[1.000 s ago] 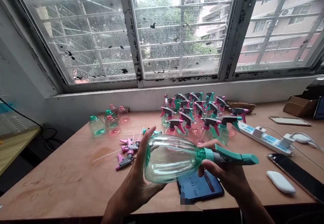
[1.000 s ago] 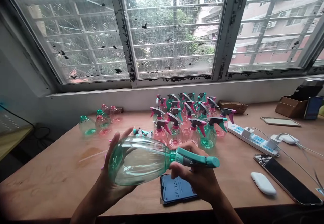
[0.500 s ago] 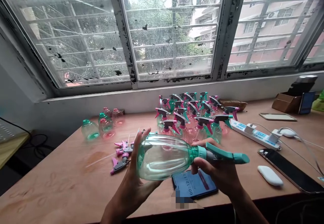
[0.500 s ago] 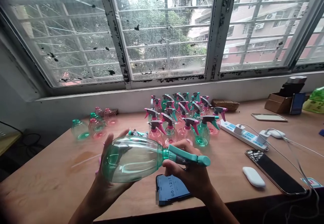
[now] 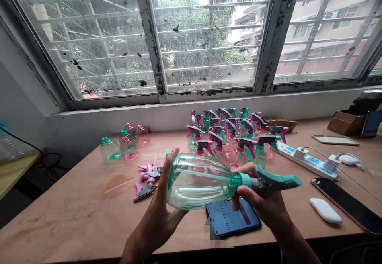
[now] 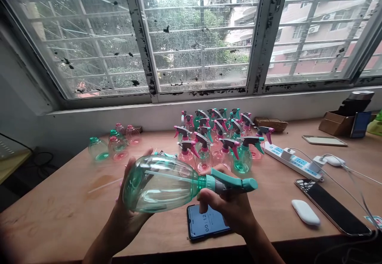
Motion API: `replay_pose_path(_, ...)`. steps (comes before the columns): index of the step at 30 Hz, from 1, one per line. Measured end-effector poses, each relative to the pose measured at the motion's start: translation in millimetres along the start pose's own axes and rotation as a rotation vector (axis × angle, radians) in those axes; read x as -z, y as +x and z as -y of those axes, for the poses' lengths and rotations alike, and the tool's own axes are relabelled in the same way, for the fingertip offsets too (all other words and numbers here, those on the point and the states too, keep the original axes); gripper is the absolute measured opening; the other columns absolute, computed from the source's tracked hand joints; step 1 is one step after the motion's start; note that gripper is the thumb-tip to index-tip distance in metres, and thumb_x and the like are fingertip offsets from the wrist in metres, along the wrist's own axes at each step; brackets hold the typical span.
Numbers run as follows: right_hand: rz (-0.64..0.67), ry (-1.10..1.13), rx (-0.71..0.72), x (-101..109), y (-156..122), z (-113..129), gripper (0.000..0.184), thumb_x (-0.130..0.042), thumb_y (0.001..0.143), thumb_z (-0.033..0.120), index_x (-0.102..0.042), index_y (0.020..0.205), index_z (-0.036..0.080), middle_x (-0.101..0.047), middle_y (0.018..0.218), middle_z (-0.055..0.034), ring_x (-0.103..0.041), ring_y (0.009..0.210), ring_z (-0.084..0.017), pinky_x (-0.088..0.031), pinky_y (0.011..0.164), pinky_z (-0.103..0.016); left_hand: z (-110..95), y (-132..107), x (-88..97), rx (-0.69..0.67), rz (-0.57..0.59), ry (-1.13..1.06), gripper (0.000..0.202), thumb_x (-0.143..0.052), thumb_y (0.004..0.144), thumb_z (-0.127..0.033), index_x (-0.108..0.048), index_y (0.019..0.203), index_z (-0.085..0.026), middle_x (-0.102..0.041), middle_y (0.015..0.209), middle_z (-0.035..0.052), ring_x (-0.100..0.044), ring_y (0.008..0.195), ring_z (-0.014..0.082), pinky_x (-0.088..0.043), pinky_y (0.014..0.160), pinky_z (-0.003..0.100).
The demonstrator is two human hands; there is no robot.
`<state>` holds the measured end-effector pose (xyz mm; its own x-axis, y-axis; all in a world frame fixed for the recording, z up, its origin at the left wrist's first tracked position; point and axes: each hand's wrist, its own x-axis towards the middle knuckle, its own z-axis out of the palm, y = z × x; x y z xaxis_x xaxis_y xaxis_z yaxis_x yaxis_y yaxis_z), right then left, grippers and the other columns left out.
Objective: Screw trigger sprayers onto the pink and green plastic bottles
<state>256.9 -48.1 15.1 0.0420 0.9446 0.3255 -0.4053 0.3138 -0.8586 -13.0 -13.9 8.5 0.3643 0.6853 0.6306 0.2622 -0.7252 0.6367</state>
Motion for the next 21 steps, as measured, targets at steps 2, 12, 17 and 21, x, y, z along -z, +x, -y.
replay_pose_path(2, 0.003, 0.003, 0.019, 0.3, 1.0, -1.8, 0.044, -0.102, 0.089, 0.055, -0.073, 0.1, 0.023, -0.08, 0.057, 0.0027, -0.069, 0.046, -0.018, -0.054, 0.053, -0.028, 0.4, -2.3, -2.3, -0.023, -0.008, 0.006, 0.099, -0.066, 0.116, -0.027, 0.0, 0.182, -0.059, -0.022, 0.196, 0.008, -0.028, 0.179, 0.0393, -0.032, 0.138, 0.074)
replay_pose_path(12, -0.004, -0.128, -0.01, 5.6, -0.9, 1.3, 0.046, -0.104, 0.086, 0.052, -0.073, 0.104, 0.023, -0.08, 0.058, 0.0016, -0.072, 0.046, -0.02, -0.05, 0.045, -0.026, -1.0, 5.5, 2.6, 0.053, 0.044, 0.028, 0.119, -0.095, 0.097, -0.039, -0.015, 0.185, -0.05, -0.03, 0.193, 0.0113, -0.029, 0.178, 0.0441, -0.036, 0.14, 0.066)
replay_pose_path(17, 0.003, -0.086, -0.013, -0.6, -0.2, 1.7, 0.044, -0.103, 0.086, 0.055, -0.074, 0.093, 0.023, -0.081, 0.059, 0.0006, -0.075, 0.051, -0.021, -0.062, 0.057, -0.033, 1.1, 2.8, 0.4, 0.002, 0.003, 0.014, 0.119, -0.086, 0.105, -0.032, 0.001, 0.184, -0.053, -0.025, 0.195, 0.0111, -0.035, 0.176, 0.0403, -0.043, 0.137, 0.064)
replay_pose_path(21, 0.013, -0.097, -0.005, -0.9, -0.5, 0.3, 0.042, -0.104, 0.086, 0.054, -0.075, 0.09, 0.023, -0.084, 0.062, -0.0014, -0.077, 0.056, -0.021, -0.061, 0.058, -0.032, -5.8, 7.2, 5.9, 0.076, 0.043, 0.014, 0.136, -0.105, 0.083, -0.051, -0.014, 0.185, -0.05, -0.028, 0.194, 0.0116, -0.029, 0.177, 0.0494, -0.031, 0.142, 0.068)
